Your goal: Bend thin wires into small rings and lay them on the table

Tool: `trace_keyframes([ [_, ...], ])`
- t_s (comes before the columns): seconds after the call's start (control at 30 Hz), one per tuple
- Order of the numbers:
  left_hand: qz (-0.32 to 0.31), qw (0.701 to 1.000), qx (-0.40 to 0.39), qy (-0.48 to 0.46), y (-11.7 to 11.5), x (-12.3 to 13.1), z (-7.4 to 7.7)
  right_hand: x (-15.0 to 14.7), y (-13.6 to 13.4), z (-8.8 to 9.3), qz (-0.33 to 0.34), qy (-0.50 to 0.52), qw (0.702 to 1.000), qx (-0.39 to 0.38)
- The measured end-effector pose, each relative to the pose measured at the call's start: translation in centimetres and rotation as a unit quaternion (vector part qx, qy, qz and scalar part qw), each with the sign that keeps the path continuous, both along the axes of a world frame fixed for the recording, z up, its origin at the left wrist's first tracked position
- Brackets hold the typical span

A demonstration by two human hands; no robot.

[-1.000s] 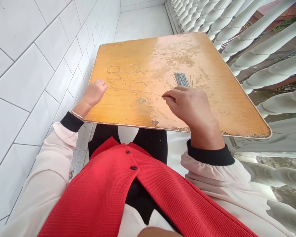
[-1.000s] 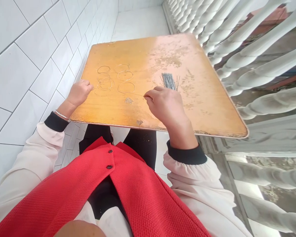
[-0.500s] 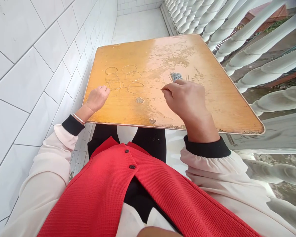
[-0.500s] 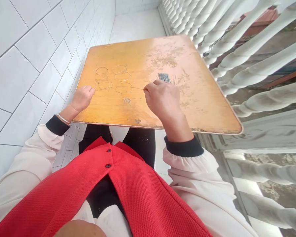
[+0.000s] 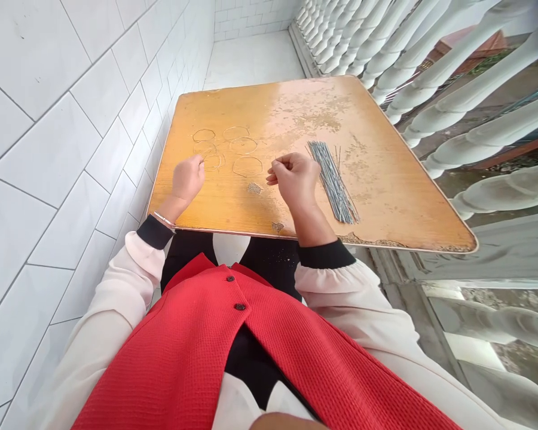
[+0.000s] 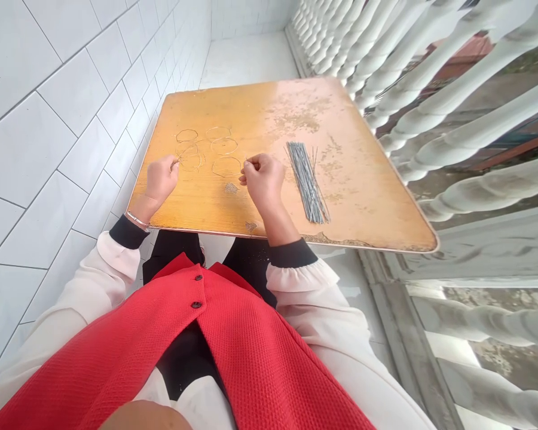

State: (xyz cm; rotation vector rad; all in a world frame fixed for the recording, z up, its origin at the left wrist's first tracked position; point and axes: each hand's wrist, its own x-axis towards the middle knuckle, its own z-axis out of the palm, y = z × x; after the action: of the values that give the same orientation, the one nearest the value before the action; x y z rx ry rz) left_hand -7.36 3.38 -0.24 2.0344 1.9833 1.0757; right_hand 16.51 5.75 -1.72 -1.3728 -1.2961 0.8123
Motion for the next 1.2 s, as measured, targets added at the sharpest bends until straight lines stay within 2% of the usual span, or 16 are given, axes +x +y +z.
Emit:
trace_keyframes([
  [0.07, -0.003, 0.994, -0.010, -0.111, 0.3, 0.6, -0.3, -1.1, 0.0, -0.1, 0.007, 0.115, 0.993, -0.019],
  [0.13, -0.005, 0.975, -0.036, -0.218, 0.4, 1.2, -0.4, -2.1, -0.2, 0.0, 0.023, 0.208, 0.977, -0.029],
  [0.3, 0.000, 0.902, -0.074, -0.426, 0.4, 3.0, -0.3, -4.3, -0.4, -0.1, 0.058, 0.339, 0.938, -0.034],
  [0.5, -0.013, 0.814, -0.064, -0.577, -0.1, 4.8, 0.0, -6.4, -0.1, -1.3, 0.066, 0.436, 0.896, -0.060],
  [0.67, -0.015, 0.771, -0.061, -0.634, -0.7, 6.0, 0.0, -7.4, -0.7, -1.4, 0.110, 0.480, 0.868, -0.061],
  [0.8, -0.019, 0.774, -0.060, -0.630, -1.1, 6.5, -0.4, -7.9, -1.2, -0.9, 0.082, 0.489, 0.864, -0.087],
  [1.0, -0.024, 0.814, -0.090, -0.574, -1.3, 5.9, -0.5, -7.7, -1.8, -0.1, 0.080, 0.415, 0.898, -0.125],
  [1.1, -0.010, 0.838, -0.099, -0.537, -1.3, 5.2, -0.2, -7.5, -2.0, 0.0, 0.078, 0.392, 0.906, -0.141],
  [1.2, -0.013, 0.848, -0.104, -0.519, -1.5, 4.6, 0.1, -7.5, -2.1, 0.1, 0.088, 0.384, 0.907, -0.150],
])
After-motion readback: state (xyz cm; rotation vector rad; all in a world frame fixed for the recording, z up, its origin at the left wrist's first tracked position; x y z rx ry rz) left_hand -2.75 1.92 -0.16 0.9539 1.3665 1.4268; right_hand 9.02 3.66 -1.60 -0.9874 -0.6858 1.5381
